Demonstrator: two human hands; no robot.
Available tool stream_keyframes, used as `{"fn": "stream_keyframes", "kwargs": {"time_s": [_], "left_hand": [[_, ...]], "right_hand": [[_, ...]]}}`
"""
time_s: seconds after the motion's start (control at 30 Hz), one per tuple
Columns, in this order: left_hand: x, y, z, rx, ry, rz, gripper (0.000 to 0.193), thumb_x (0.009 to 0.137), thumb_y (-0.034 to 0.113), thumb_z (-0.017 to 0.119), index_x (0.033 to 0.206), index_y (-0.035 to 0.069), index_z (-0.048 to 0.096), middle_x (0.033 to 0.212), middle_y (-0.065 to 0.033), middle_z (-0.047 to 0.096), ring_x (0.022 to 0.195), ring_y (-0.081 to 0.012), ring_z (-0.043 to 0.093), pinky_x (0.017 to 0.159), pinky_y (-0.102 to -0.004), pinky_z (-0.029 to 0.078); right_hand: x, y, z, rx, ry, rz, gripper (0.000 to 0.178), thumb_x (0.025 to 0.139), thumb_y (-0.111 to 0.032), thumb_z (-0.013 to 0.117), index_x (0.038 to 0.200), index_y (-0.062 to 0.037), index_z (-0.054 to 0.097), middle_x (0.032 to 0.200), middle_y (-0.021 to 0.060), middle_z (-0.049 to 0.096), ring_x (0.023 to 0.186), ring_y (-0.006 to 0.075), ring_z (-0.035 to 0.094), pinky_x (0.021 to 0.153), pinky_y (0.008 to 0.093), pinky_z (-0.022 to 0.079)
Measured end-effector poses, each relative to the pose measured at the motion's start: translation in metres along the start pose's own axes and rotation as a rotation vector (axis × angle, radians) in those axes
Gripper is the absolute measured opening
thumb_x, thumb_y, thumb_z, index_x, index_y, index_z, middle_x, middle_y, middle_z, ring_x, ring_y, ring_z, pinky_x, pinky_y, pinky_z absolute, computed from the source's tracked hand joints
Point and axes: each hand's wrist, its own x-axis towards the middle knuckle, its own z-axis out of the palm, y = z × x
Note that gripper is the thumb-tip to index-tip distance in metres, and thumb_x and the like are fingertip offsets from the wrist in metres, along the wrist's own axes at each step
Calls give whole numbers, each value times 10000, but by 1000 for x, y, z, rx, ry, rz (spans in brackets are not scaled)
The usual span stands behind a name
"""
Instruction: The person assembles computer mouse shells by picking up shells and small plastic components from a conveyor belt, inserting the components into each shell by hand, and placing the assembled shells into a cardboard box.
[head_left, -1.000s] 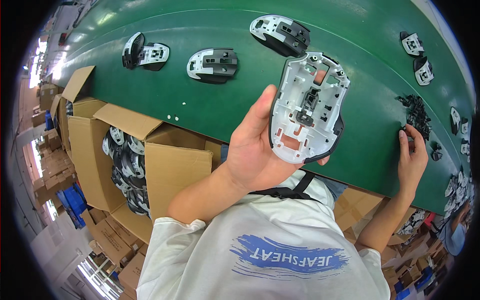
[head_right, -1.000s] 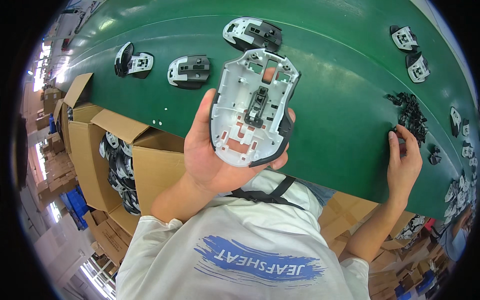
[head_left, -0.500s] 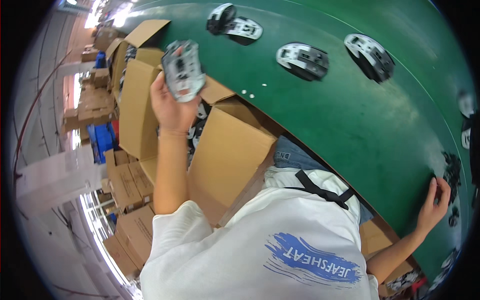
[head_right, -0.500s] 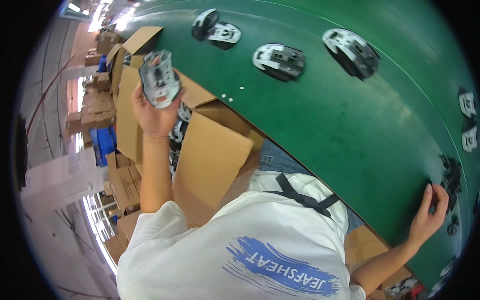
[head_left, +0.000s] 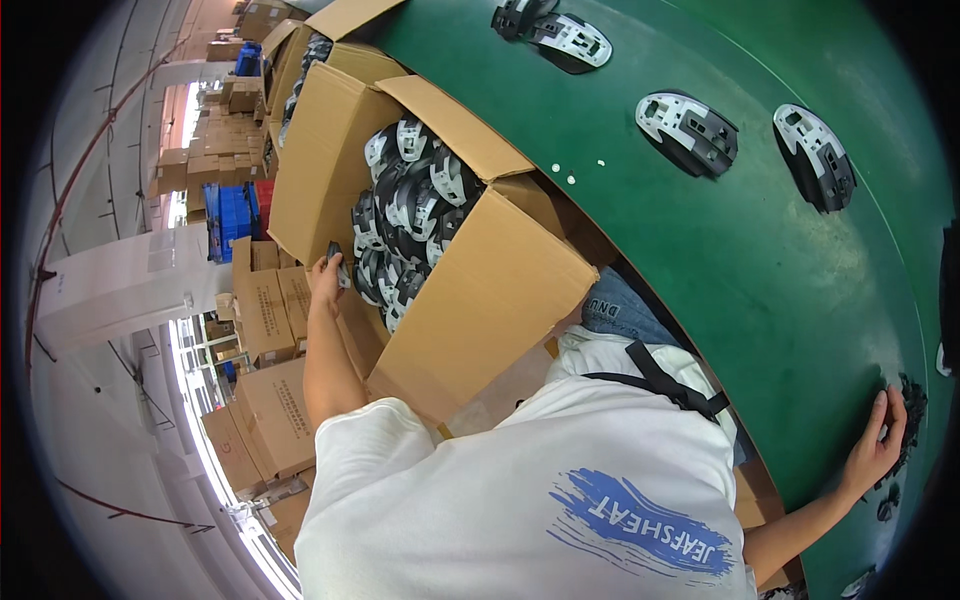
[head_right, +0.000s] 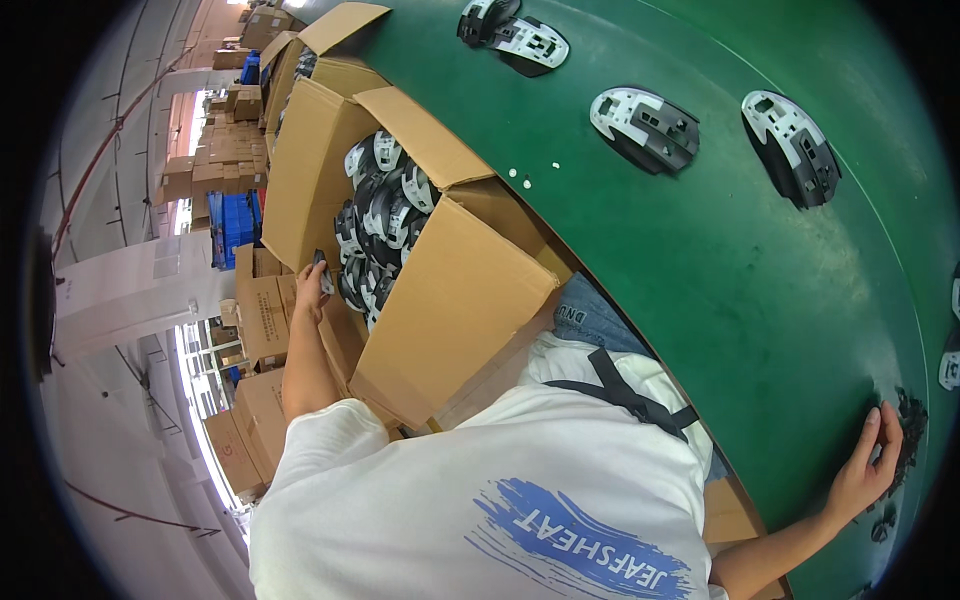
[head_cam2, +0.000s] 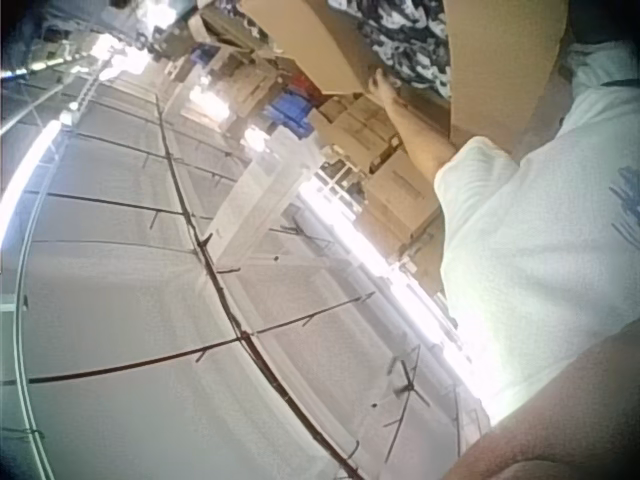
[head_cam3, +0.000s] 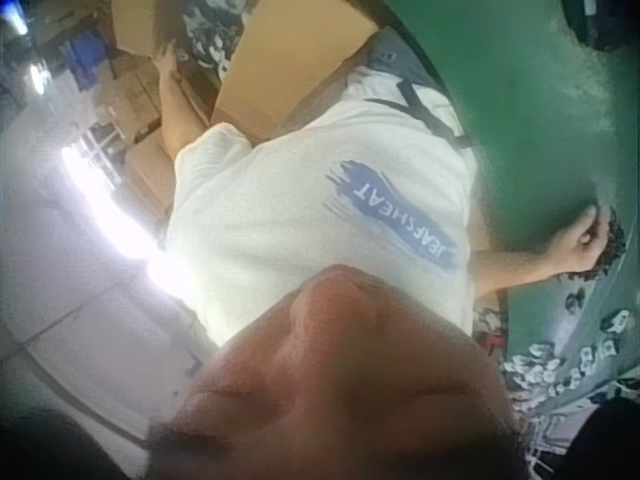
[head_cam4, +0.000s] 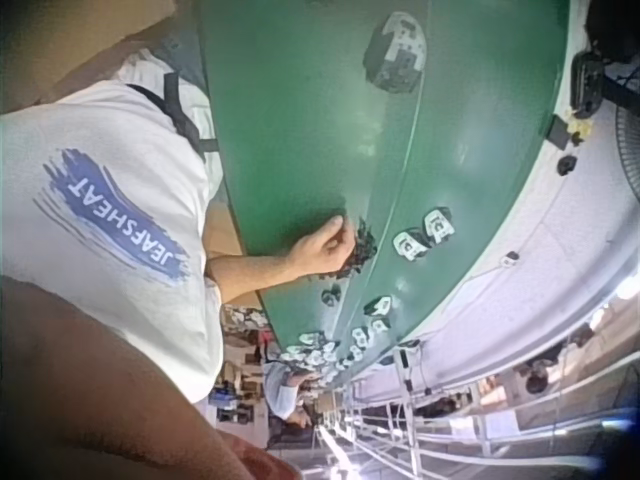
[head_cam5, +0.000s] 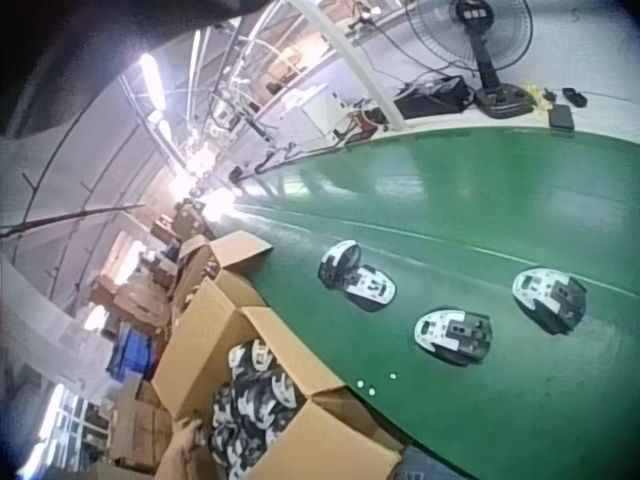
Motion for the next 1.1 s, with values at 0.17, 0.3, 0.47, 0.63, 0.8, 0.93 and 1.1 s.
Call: {"fn": "stream_keyframes", "kwargs": {"time_s": [0.17, 0.3, 0.47, 0.63, 0.8, 0.93, 1.1], "left_hand": [[57, 6, -12, 85, 133, -53, 723, 974, 417, 744, 1566, 74, 510, 1440, -92, 653, 1182, -251, 661, 977, -411, 506], [75, 96, 4, 125, 433, 597, 455, 1062, 266, 670, 1407, -28, 637, 1367, -161, 692, 1217, -273, 659, 1044, -367, 510], [-68, 248, 154, -351, 4, 1145, 364, 1081, 159, 658, 1406, -3, 643, 1326, -138, 690, 1229, -226, 651, 1070, -362, 506], [-228, 350, 240, 313, -6, 1901, 523, 1005, 150, 729, 1512, 122, 605, 1481, -179, 623, 1367, -352, 581, 1191, -454, 430], [-236, 398, 270, 707, -350, 2053, 666, 935, 176, 787, 1564, 173, 568, 1546, -192, 565, 1426, -404, 516, 1224, -499, 395], [-231, 406, 267, 565, -496, 1849, 645, 970, 247, 776, 1563, 115, 557, 1494, -169, 613, 1377, -350, 576, 1212, -459, 406], [-273, 378, 260, -203, -1096, 1372, 605, 1113, 366, 612, 1601, 34, 480, 1447, -176, 624, 1327, -222, 598, 1162, -382, 439]], "right_hand": [[-4, 16, -11, -28, -24, 32, 308, 1112, -158, 659, 1337, 46, 705, 1284, 97, 742, 1184, 178, 670, 1067, 305, 495], [-25, -13, -14, -55, 15, 59, 267, 1095, -124, 674, 1280, 61, 726, 1224, 117, 758, 1145, 200, 681, 1056, 326, 504], [-28, -59, 7, -37, 81, 1, 125, 1016, -19, 715, 1121, 48, 725, 1090, 126, 749, 1025, 219, 694, 960, 326, 526], [-25, -91, 4, -64, 12, -68, 89, 986, 1, 731, 1061, 37, 701, 1041, 136, 724, 968, 246, 693, 884, 338, 542], [-44, -89, -5, -94, -23, 25, 89, 982, 2, 734, 1064, 30, 715, 992, 121, 728, 874, 231, 692, 824, 337, 550], [-56, -91, -4, 6, -8, 119, 108, 969, 17, 740, 1076, 30, 730, 992, 116, 745, 869, 210, 704, 820, 319, 558], [-45, -111, 9, 187, -99, 76, 162, 937, 43, 757, 1098, 37, 742, 1014, 128, 762, 883, 204, 732, 803, 311, 591]]}}
